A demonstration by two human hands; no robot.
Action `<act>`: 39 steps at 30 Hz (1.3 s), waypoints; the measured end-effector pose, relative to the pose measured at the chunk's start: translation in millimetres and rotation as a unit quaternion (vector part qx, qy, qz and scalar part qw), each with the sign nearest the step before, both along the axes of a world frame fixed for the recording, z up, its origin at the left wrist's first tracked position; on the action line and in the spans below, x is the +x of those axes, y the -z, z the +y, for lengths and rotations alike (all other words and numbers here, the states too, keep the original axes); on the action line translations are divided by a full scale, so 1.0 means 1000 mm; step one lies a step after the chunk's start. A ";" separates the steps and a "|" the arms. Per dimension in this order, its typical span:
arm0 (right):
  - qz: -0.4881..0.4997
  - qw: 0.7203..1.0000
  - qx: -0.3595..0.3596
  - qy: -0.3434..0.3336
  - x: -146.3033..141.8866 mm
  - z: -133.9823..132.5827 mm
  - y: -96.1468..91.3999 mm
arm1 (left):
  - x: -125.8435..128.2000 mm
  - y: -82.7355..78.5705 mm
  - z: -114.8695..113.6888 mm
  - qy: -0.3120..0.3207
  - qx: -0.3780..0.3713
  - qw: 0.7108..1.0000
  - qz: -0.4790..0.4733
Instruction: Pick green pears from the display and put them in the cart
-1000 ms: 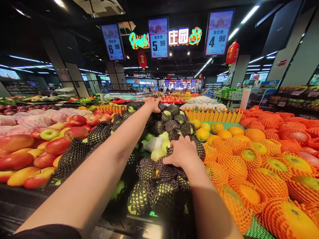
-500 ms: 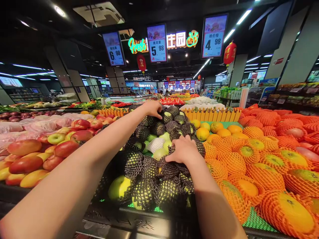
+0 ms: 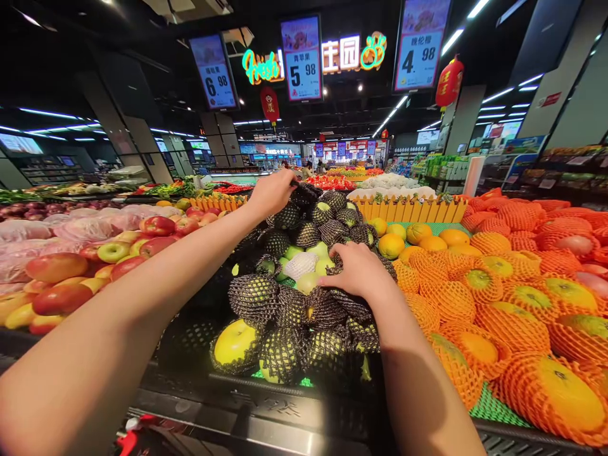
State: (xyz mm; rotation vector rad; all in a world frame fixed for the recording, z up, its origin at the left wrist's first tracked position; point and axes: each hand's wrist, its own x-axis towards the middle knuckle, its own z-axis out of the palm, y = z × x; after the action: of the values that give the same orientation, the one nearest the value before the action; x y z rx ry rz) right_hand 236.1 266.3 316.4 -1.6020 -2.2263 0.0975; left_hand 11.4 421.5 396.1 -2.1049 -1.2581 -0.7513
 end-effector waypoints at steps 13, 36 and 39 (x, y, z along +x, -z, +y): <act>0.440 0.890 0.096 0.072 -0.004 0.026 0.005 | 0.018 -0.008 -0.045 0.322 -0.363 0.831 -0.272; 0.650 0.758 0.056 -0.026 -0.001 0.023 0.001 | 0.063 0.109 -0.071 0.018 -0.400 0.886 0.234; 0.613 0.786 0.081 0.006 -0.003 0.025 0.001 | 0.061 0.106 -0.073 0.040 -0.393 0.891 0.225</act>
State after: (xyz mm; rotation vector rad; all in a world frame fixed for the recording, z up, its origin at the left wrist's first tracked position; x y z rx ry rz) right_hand 233.4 290.9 315.1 -0.9339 -1.1271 0.6989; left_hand 72.3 348.8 290.4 -2.7435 -1.3288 0.3065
